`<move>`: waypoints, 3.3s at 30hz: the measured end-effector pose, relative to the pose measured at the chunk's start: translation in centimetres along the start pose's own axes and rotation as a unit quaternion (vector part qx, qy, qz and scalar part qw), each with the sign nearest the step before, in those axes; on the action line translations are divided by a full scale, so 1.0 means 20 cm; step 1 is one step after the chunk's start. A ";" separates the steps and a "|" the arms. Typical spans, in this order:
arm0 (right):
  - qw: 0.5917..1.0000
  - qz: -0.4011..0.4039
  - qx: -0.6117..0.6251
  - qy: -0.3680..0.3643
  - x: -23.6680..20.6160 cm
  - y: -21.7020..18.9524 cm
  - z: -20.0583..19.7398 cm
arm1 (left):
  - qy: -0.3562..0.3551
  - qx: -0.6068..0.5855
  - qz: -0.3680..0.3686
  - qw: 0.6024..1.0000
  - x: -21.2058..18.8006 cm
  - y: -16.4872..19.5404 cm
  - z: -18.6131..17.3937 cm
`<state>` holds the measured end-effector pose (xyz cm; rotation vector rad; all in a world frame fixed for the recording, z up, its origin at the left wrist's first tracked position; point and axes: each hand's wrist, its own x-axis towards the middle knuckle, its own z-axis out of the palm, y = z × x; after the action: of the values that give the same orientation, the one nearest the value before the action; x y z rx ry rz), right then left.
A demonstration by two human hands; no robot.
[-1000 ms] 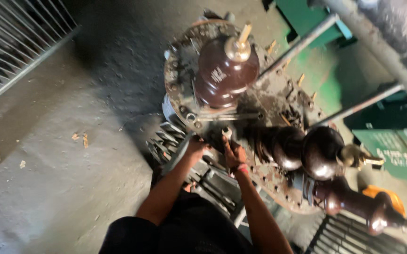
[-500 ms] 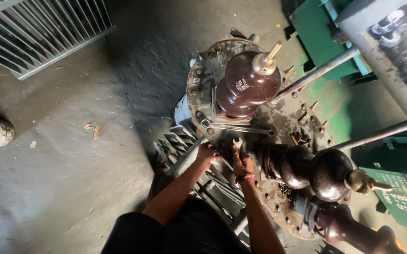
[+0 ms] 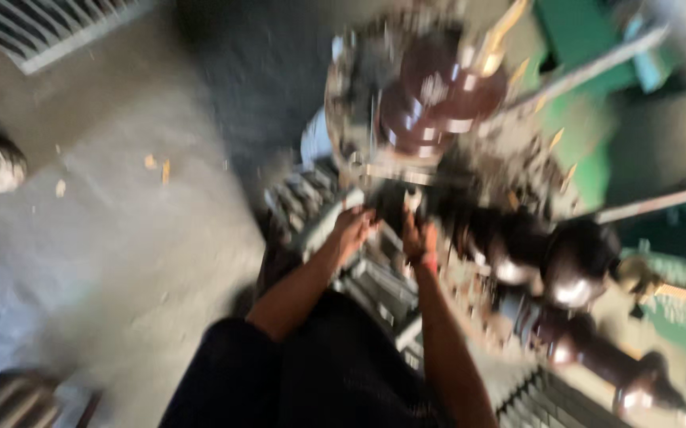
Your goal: The person uses a wrench to tighten bolts on a large industrial machine with brown insulators. They repeatedly apply the wrench to different bolts, occasionally using a cloth to wipe the surface. The task involves methodical tightening of multiple fasteners on the equipment.
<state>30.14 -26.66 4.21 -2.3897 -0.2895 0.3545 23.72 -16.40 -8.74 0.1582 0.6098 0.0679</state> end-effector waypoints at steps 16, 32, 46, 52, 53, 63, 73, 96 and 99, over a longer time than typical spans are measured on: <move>0.999 0.012 0.034 -0.002 -0.01 0.03 0.00 | -0.008 -0.072 -0.041 0.997 0.02 -0.01 0.02; 0.999 -0.039 -0.009 0.001 0.05 0.09 0.05 | -0.042 -0.028 -0.107 0.993 0.00 -0.01 -0.02; 0.995 -0.064 -0.053 0.053 0.13 0.17 0.14 | -0.003 0.028 -0.089 0.996 0.05 0.10 0.03; 0.999 -0.017 -0.034 0.018 0.11 0.16 0.14 | -0.076 -0.025 -0.044 0.996 0.03 0.16 0.06; 0.999 0.020 -0.029 0.014 0.11 0.17 0.14 | -0.077 -0.024 -0.047 0.996 0.03 0.17 0.07; 0.955 -0.243 -0.159 0.054 -0.04 0.08 0.12 | -0.183 -0.049 0.059 0.980 -0.02 0.05 0.00; 0.963 -0.240 -0.106 0.055 -0.19 -0.05 0.19 | -0.316 0.562 0.191 0.740 -0.36 0.25 -0.14; 0.856 0.107 0.444 0.241 0.37 -0.24 0.39 | -0.060 0.377 -0.008 0.924 -0.44 0.67 -0.02; 0.819 0.101 0.529 0.197 0.35 -0.21 0.39 | -0.056 0.380 -0.012 0.923 -0.47 0.68 -0.07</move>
<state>33.59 -16.73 0.23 -1.3161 0.3082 0.0537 14.99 -3.94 -2.24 0.9024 0.4975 -0.2078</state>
